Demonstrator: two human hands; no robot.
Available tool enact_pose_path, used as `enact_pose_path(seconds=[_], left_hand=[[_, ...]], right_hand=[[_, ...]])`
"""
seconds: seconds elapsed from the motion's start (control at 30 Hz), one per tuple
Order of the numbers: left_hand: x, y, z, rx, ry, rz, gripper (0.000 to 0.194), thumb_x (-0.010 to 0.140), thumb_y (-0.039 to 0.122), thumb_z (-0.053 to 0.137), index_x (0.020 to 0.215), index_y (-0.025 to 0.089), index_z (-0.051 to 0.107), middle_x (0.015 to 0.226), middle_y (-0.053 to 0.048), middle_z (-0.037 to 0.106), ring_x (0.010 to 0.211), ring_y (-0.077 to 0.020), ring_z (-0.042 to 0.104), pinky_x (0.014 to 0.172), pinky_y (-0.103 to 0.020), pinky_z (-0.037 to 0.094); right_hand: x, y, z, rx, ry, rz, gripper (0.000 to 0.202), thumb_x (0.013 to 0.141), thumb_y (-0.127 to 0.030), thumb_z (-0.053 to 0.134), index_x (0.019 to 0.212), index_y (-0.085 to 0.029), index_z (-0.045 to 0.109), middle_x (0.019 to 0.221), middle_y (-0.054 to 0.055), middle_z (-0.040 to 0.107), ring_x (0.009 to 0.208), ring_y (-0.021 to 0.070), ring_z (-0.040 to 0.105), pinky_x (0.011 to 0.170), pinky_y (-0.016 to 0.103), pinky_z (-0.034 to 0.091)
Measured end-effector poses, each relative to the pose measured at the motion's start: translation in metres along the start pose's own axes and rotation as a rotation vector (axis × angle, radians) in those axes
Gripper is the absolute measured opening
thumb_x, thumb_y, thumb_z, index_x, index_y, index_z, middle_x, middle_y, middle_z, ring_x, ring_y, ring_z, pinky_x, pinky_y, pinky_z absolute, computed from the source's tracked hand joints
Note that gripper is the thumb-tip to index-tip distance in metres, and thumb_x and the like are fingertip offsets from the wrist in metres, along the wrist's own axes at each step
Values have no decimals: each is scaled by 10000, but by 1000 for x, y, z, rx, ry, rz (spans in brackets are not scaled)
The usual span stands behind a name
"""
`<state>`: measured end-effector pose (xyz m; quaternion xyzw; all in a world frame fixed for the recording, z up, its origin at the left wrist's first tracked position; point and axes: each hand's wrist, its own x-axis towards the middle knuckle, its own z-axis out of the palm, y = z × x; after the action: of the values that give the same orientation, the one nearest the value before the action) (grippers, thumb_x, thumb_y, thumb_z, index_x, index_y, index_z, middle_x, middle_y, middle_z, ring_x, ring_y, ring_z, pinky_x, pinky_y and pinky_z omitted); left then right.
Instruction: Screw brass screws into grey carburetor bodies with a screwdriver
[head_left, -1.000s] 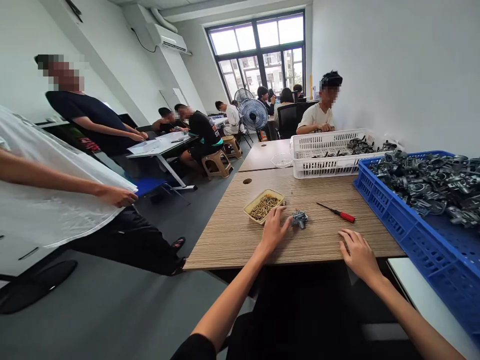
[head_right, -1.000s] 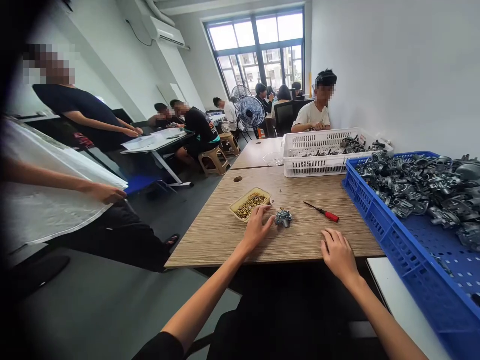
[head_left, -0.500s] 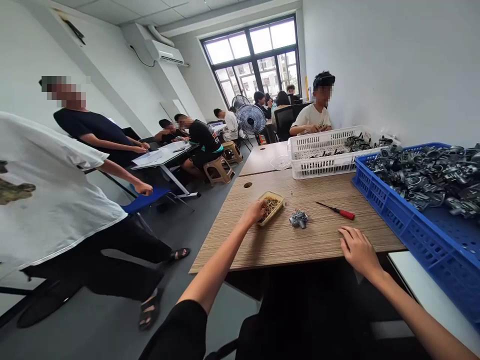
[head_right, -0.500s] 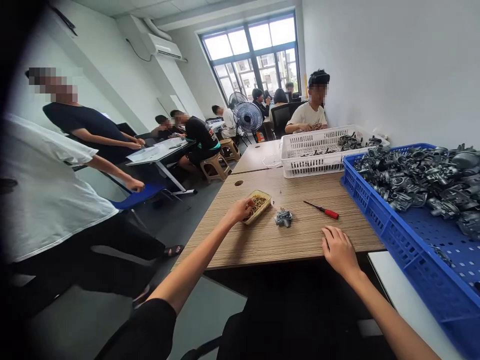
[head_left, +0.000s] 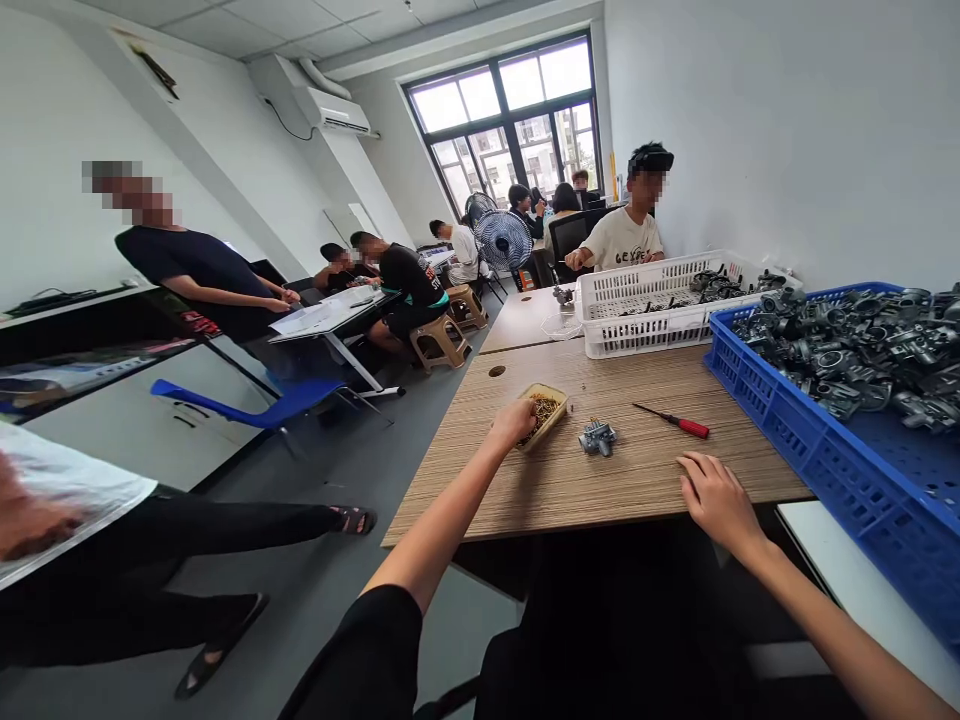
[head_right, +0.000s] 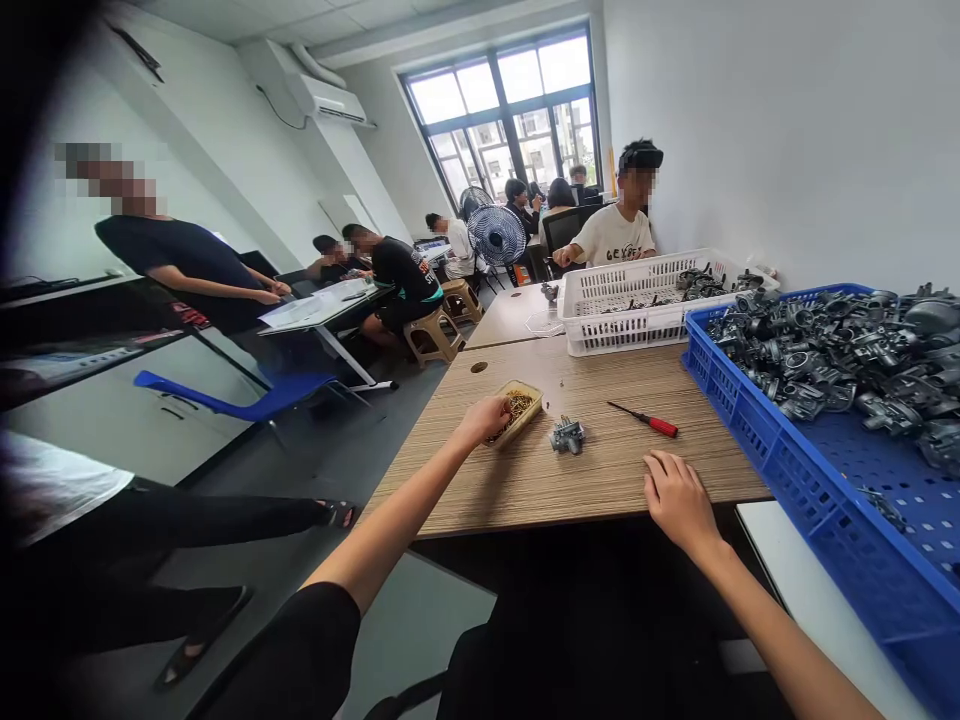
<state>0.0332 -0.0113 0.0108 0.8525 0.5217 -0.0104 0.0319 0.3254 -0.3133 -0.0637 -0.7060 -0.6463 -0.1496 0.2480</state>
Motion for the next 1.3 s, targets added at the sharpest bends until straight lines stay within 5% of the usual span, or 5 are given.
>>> enact_pose_path(seconds=[0.33, 0.9, 1.3], left_hand=[[11, -4, 1, -39, -31, -8, 99, 817, 200, 633, 859, 212, 723, 927, -44, 759, 861, -177, 693, 681, -207, 468], [15, -57, -34, -120, -39, 78, 174, 799, 194, 638, 920, 178, 762, 940, -51, 773, 825, -163, 698, 725, -207, 508], [12, -61, -23, -99, -113, 102, 122, 737, 194, 699, 838, 214, 765, 845, -14, 759, 778, -151, 677, 683, -189, 484]], right_hand=[[0, 1, 1, 10, -6, 6, 359, 1010, -267, 410, 1238, -182, 674, 1252, 118, 700, 1141, 259, 630, 969, 395, 498], [1, 0, -1, 30, -24, 21, 372, 1012, -268, 397, 1238, -175, 677, 1261, 123, 692, 1158, 268, 624, 971, 426, 504], [2, 1, -2, 36, -8, 4, 368, 1008, -280, 382, 1220, -186, 668, 1232, 118, 698, 1140, 272, 622, 951, 426, 515]])
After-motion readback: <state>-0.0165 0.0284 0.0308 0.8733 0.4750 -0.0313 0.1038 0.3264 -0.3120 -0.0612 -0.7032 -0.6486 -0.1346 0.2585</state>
